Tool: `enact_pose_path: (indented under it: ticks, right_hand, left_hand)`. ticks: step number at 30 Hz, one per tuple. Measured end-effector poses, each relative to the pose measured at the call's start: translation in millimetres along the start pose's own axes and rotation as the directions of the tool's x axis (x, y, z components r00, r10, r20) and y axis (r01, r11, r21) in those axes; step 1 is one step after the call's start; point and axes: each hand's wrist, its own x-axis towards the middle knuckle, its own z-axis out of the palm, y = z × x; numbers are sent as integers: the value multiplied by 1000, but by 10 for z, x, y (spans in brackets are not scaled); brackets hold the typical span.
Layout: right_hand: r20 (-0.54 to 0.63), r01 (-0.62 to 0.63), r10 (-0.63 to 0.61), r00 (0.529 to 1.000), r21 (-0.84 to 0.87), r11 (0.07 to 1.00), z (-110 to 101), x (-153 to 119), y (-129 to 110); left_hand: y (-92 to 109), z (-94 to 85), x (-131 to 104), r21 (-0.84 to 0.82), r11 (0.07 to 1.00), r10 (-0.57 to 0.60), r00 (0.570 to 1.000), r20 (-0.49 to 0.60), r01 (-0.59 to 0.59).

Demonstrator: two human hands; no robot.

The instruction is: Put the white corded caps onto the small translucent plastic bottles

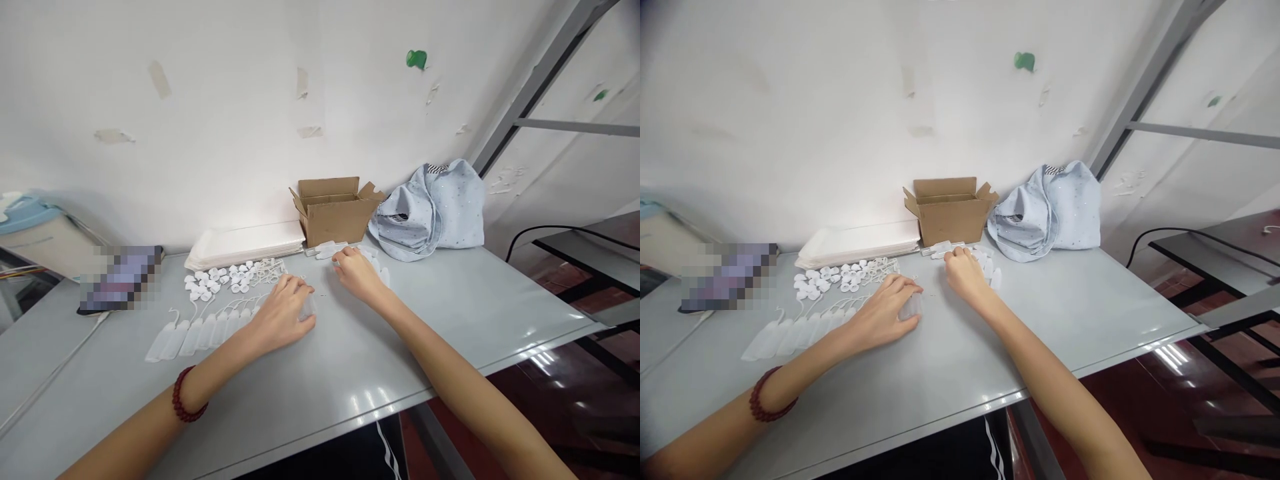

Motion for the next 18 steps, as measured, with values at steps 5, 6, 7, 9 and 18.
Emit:
enact_pose_path:
  ticks: [5,6,7,9,18]
  right_hand:
    - [35,-10,13,999,-67,998,25,17,13]
    - [37,-12,15,999,-75,997,30,20,18]
    - [37,-15,18,999,-82,997,35,23,23]
    - [29,-24,27,999,-91,996,44,29,36]
    - [19,-70,73,997,-105,992,71,58,97]
  left_hand:
    - [-77,-124,-5,-36,997,-72,997,-7,71]
    - [-131,-164,7,-43,995,-95,995,-32,93]
    - [-198,-204,24,-41,992,-118,991,-63,115]
    - [-347,-270,65,-6,989,-147,983,-111,147]
    - [-677,-132,209,104,985,-116,979,-170,135]
